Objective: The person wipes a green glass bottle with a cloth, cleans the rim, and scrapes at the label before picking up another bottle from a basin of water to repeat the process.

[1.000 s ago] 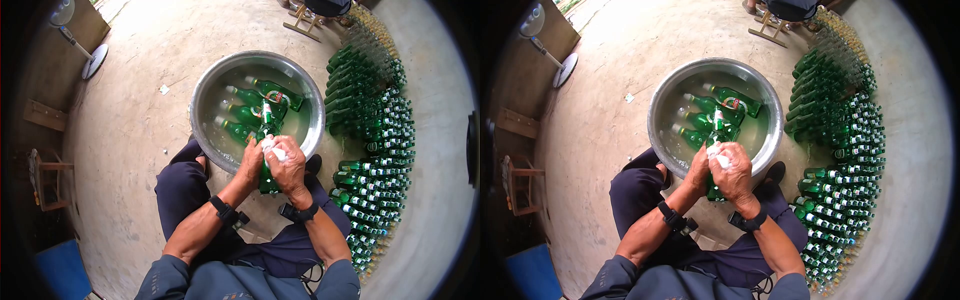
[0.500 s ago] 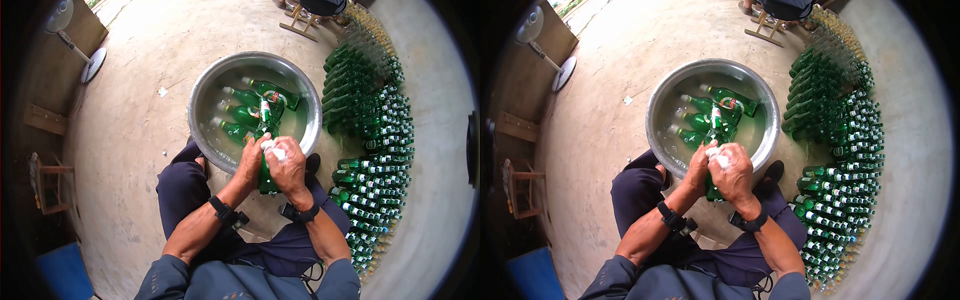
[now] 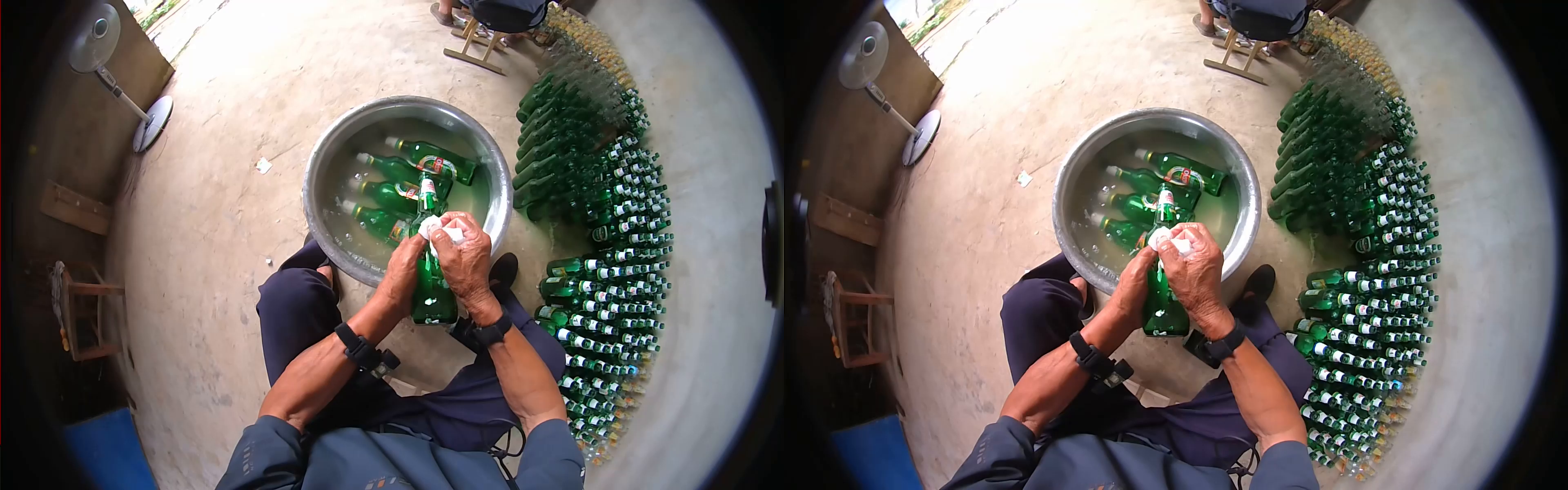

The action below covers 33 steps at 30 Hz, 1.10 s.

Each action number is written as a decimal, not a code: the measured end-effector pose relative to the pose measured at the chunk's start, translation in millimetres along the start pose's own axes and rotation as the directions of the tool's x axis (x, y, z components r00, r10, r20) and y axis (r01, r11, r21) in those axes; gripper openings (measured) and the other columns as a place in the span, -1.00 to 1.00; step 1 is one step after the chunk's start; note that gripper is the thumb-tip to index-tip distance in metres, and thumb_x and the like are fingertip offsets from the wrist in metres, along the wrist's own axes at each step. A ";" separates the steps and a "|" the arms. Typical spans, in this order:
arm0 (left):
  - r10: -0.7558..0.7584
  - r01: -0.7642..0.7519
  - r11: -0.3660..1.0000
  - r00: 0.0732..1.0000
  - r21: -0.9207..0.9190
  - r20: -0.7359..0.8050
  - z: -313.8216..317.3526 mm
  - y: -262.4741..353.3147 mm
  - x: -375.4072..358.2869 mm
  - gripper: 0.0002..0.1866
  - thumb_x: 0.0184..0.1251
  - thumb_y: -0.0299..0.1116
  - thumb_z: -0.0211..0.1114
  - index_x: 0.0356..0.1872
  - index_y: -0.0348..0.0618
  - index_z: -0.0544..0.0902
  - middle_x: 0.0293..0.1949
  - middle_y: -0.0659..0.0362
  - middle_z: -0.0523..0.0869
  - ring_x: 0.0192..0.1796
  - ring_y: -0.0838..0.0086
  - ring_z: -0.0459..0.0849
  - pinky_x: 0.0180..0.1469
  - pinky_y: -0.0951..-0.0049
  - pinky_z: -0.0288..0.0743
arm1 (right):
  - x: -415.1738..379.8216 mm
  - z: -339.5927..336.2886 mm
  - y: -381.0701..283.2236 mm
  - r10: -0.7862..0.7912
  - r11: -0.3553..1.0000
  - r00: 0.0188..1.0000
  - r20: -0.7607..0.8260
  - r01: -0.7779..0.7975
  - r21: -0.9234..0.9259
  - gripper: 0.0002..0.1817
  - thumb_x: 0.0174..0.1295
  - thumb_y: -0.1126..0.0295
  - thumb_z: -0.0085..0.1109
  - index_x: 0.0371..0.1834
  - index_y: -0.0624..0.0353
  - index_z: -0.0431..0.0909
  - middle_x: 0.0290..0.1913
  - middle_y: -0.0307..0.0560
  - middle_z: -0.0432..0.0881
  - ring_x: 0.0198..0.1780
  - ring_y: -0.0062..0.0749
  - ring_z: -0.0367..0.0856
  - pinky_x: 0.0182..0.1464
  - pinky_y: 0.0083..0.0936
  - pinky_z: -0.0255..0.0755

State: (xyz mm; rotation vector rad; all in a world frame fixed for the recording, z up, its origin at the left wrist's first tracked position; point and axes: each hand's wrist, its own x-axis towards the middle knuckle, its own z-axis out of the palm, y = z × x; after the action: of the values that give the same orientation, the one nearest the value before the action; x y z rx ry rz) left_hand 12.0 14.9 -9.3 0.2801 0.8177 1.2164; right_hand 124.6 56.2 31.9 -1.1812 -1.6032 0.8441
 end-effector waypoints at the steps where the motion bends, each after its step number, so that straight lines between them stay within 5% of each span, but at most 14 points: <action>1: -0.046 0.046 0.999 0.999 0.026 -0.008 0.4 3.1 -4.2 -0.57 0.61 -0.02 0.08 0.21 -0.13 0.58 -0.07 0.20 0.73 -0.11 0.47 0.75 -0.04 0.40 0.67 | 1.2 -0.3 2.3 0.076 0.995 0.997 -0.017 -0.075 0.062 -0.80 0.21 0.39 0.35 -0.27 0.33 0.62 -0.30 -0.09 0.63 -0.32 -0.39 0.62 -0.22 -0.43 0.52; 6: -0.093 0.090 0.994 0.994 0.061 0.051 12.1 5.5 -18.2 -0.64 0.60 0.02 0.14 0.04 -0.05 0.58 -0.25 0.24 0.70 -0.30 0.53 0.70 -0.22 0.44 0.64 | 10.8 -14.7 12.6 0.344 0.903 0.938 -0.028 -0.323 0.285 -0.79 0.28 0.38 0.29 -0.21 0.36 0.65 -0.37 -0.21 0.71 -0.33 -0.64 0.59 -0.29 -0.54 0.49; 13: -0.108 0.108 0.994 0.993 -0.014 0.038 8.4 11.4 -18.0 -0.63 0.55 0.02 0.22 0.06 -0.04 0.56 -0.21 0.26 0.65 -0.23 0.57 0.67 -0.20 0.47 0.60 | -5.9 -16.9 -3.8 0.288 0.929 0.958 0.004 -0.280 0.240 -0.76 0.32 0.37 0.27 -0.09 0.35 0.62 -0.30 -0.18 0.69 -0.30 -0.59 0.60 -0.21 -0.54 0.52; 16: -0.095 0.097 0.992 0.995 -0.078 0.033 7.1 19.9 -14.8 -0.62 0.53 0.01 0.25 0.07 -0.05 0.57 -0.16 0.25 0.66 -0.20 0.55 0.68 -0.19 0.49 0.62 | -16.5 -15.0 -6.3 0.148 0.964 0.986 0.073 -0.160 0.215 -0.72 0.34 0.38 0.26 0.00 0.34 0.57 -0.04 -0.04 0.57 -0.13 -0.44 0.64 -0.06 -0.45 0.55; 20: 0.004 -0.003 0.998 1.000 -0.069 0.015 7.1 21.3 -11.8 -0.63 0.50 0.01 0.27 0.04 -0.06 0.57 -0.13 0.23 0.66 -0.17 0.54 0.68 -0.19 0.46 0.62 | -24.1 -12.4 -15.8 0.043 0.995 0.999 0.007 -0.044 0.089 -0.72 0.30 0.39 0.26 -0.04 0.36 0.56 0.00 0.05 0.58 -0.10 -0.21 0.67 0.00 -0.34 0.56; 23: 0.107 -0.109 0.993 0.994 -0.049 -0.033 -5.5 19.6 3.0 -0.53 0.56 0.03 0.16 0.14 -0.19 0.59 -0.06 0.10 0.76 -0.08 0.32 0.77 0.06 0.23 0.67 | -32.2 -15.2 -31.4 -0.128 0.987 0.990 0.063 0.133 -0.086 -0.77 0.22 0.44 0.25 -0.13 0.34 0.55 0.03 0.14 0.58 0.05 0.10 0.61 0.15 -0.13 0.51; 30: 0.160 -0.150 0.976 0.986 -0.161 0.054 -0.8 40.4 7.2 -0.54 0.59 0.02 0.10 0.17 -0.16 0.59 -0.06 0.08 0.76 -0.10 0.29 0.78 0.05 0.19 0.69 | -28.7 -18.0 -43.3 -0.360 0.926 0.925 0.123 0.370 -0.073 -0.82 0.13 0.53 0.30 -0.22 0.31 0.56 0.00 0.07 0.61 -0.01 -0.04 0.65 0.03 -0.23 0.57; 31: 0.159 -0.148 0.976 0.986 -0.157 0.056 6.2 43.7 2.1 -0.54 0.59 0.02 0.10 0.17 -0.16 0.59 -0.06 0.08 0.76 -0.10 0.29 0.78 0.05 0.19 0.69 | -28.6 -18.0 -42.8 -0.359 0.927 0.926 0.119 0.369 -0.072 -0.82 0.13 0.53 0.30 -0.22 0.31 0.56 0.00 0.07 0.61 -0.01 -0.04 0.65 0.03 -0.23 0.57; 33: 0.071 -0.061 0.973 0.997 -0.224 0.036 20.6 48.7 -6.6 -0.53 0.59 0.03 0.10 0.17 -0.16 0.59 -0.05 0.07 0.77 -0.07 0.27 0.78 0.07 0.18 0.69 | -26.3 -18.8 -42.3 0.022 0.987 0.993 0.114 -0.040 0.154 -0.84 0.21 0.52 0.30 -0.19 0.33 0.58 -0.03 0.03 0.61 -0.11 -0.23 0.68 -0.06 -0.38 0.57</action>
State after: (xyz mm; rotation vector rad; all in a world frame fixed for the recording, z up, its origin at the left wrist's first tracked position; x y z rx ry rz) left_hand -9.5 30.9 36.7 0.1516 0.6311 1.3476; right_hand 131.9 18.5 68.7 -1.0663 -1.5802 1.0532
